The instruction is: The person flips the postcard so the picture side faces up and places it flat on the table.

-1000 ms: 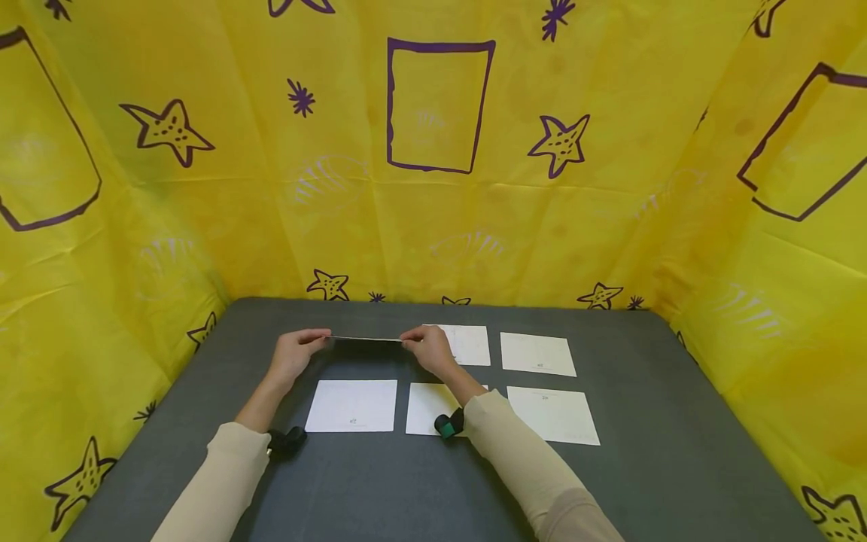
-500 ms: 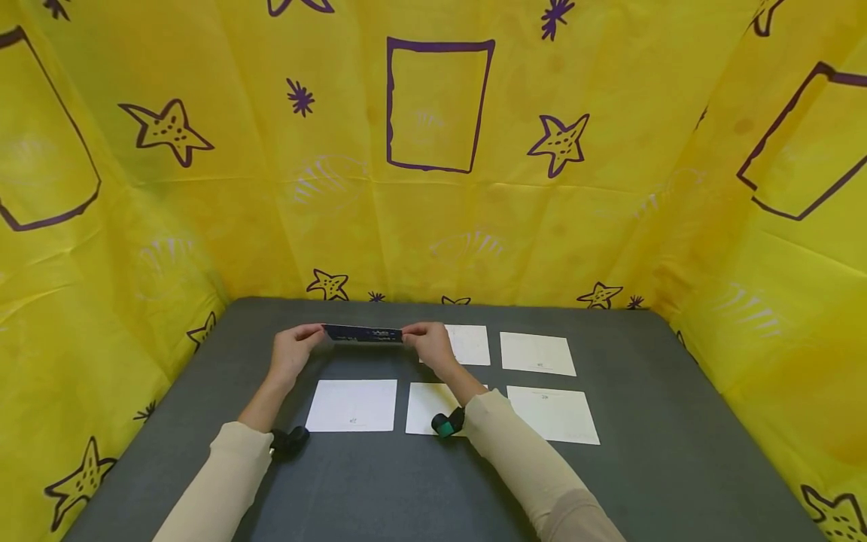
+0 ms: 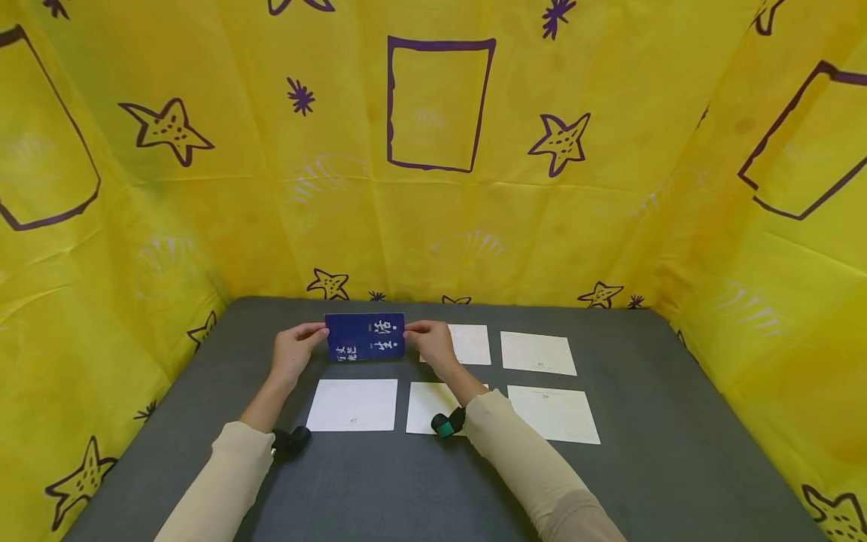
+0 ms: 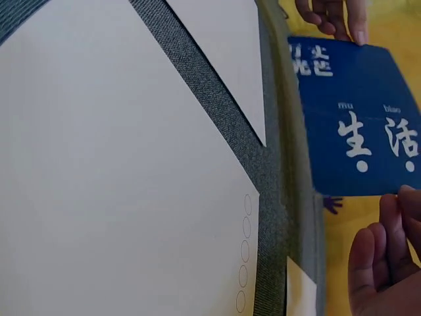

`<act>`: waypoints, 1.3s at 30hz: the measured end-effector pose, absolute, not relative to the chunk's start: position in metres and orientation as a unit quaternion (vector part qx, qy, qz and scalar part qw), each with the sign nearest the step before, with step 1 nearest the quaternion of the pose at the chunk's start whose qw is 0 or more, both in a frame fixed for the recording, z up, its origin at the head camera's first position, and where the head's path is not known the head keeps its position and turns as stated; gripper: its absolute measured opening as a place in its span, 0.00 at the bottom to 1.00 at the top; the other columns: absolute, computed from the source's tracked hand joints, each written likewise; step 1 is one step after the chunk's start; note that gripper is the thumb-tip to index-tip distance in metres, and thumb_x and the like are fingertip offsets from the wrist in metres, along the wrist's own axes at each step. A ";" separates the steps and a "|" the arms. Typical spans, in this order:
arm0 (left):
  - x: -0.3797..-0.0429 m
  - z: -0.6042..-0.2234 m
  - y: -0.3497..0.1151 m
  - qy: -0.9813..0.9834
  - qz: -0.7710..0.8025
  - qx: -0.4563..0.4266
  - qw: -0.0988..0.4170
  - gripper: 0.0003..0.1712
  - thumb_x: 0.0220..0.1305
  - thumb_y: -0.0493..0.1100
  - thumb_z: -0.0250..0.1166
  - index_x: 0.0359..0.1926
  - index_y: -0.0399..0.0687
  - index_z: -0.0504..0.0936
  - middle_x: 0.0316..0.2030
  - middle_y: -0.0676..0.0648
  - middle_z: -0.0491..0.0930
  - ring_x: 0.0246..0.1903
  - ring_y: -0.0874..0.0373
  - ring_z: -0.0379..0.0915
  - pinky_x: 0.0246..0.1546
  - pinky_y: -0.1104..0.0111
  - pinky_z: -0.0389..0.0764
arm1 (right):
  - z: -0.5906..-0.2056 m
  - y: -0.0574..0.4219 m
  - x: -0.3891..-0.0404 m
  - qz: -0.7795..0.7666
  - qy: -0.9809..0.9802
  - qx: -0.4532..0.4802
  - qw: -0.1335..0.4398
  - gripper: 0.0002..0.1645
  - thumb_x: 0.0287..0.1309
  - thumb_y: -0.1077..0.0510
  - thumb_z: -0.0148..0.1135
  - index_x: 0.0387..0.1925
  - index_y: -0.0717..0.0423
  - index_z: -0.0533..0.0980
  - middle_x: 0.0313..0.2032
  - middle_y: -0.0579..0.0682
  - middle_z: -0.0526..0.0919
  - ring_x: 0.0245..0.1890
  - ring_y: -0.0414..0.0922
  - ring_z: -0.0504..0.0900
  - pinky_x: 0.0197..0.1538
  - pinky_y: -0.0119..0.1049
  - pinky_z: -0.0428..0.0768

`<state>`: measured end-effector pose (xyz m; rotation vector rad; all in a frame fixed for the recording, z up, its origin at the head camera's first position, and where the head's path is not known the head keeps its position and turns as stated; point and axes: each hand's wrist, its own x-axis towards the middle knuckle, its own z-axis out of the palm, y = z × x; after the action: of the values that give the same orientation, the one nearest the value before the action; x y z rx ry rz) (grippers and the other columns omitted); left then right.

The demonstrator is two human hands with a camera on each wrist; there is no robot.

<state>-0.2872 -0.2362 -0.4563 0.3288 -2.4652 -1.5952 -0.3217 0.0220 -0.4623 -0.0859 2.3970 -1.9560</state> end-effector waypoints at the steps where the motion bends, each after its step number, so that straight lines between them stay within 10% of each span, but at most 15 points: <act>1: -0.288 -0.457 -0.236 -0.831 -0.536 0.112 0.095 0.22 0.66 0.50 0.63 0.53 0.39 0.82 0.53 0.38 0.81 0.46 0.56 0.72 0.39 0.76 0.71 | -0.462 0.022 -0.321 -0.636 0.771 -0.025 0.023 0.08 0.57 0.61 0.67 0.38 0.61 0.85 0.34 0.54 0.86 0.27 0.41 0.74 0.31 0.29 0.74; 17: -0.287 -0.456 -0.230 -0.811 -0.557 0.156 0.088 0.20 0.66 0.47 0.64 0.52 0.36 0.83 0.53 0.36 0.81 0.52 0.49 0.73 0.47 0.67 0.71 | -0.465 0.020 -0.320 -0.656 0.754 0.008 0.034 0.08 0.56 0.61 0.68 0.36 0.62 0.84 0.28 0.53 0.86 0.30 0.50 0.83 0.31 0.34 0.78; 31: -0.293 -0.457 -0.230 -0.807 -0.560 0.169 0.081 0.18 0.65 0.45 0.65 0.49 0.36 0.83 0.36 0.50 0.83 0.34 0.62 0.71 0.37 0.72 0.72 | -0.467 0.016 -0.321 -0.641 0.767 0.016 0.018 0.07 0.56 0.62 0.67 0.32 0.65 0.84 0.25 0.54 0.85 0.23 0.44 0.77 0.24 0.28 0.73; 39: -0.297 -0.456 -0.227 -0.812 -0.555 0.168 0.065 0.17 0.68 0.43 0.61 0.50 0.35 0.81 0.47 0.39 0.81 0.40 0.56 0.72 0.42 0.71 0.73 | -0.467 0.011 -0.322 -0.618 0.785 0.040 -0.011 0.07 0.54 0.62 0.66 0.29 0.63 0.85 0.25 0.53 0.86 0.23 0.39 0.77 0.27 0.27 0.74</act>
<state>-0.2966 -0.2270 -0.4557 0.5085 -2.4507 -1.6748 -0.3221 0.0108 -0.4673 0.1265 2.4828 -1.9550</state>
